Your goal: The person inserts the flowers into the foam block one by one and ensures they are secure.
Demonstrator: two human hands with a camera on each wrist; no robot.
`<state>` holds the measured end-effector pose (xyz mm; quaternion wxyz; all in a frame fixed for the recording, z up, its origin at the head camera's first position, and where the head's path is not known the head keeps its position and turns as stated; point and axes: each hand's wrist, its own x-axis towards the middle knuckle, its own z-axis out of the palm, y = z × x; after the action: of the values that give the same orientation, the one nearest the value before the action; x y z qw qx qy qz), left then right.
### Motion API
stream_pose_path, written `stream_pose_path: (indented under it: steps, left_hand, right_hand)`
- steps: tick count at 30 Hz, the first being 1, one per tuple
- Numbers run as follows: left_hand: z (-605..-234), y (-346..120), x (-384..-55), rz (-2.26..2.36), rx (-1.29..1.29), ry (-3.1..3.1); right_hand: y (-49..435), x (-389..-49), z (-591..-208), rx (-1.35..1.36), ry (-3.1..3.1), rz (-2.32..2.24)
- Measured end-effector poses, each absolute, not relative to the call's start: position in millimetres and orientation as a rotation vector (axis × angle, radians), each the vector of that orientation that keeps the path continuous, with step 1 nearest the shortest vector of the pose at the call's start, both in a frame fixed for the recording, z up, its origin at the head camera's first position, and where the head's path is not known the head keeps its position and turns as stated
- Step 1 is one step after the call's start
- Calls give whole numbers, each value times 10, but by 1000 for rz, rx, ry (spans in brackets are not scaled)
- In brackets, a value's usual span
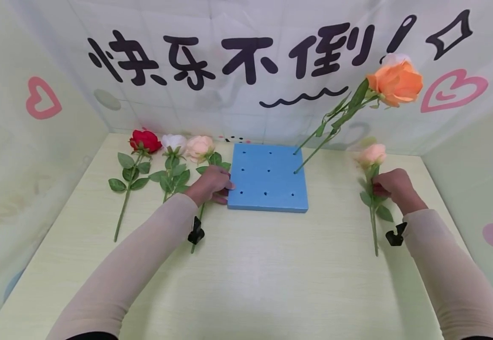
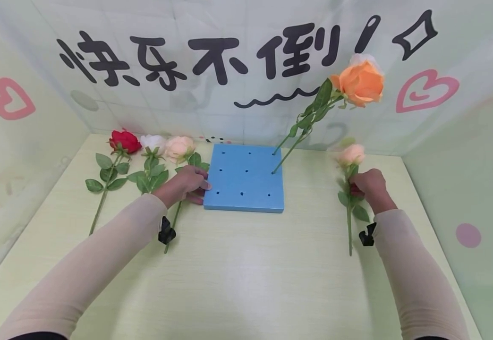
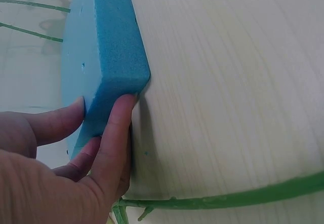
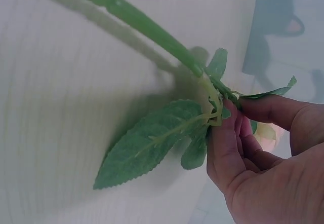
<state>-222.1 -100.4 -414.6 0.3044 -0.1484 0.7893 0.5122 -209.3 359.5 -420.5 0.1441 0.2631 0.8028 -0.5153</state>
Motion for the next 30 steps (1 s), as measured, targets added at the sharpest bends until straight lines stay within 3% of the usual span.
stream_pose_path:
  steps: [30]
  left_hand:
    - [-4163, -1009, -2216, 1364, -384, 2097]
  right_hand:
    - [3635, -1963, -3682, 691, 2131, -2027]
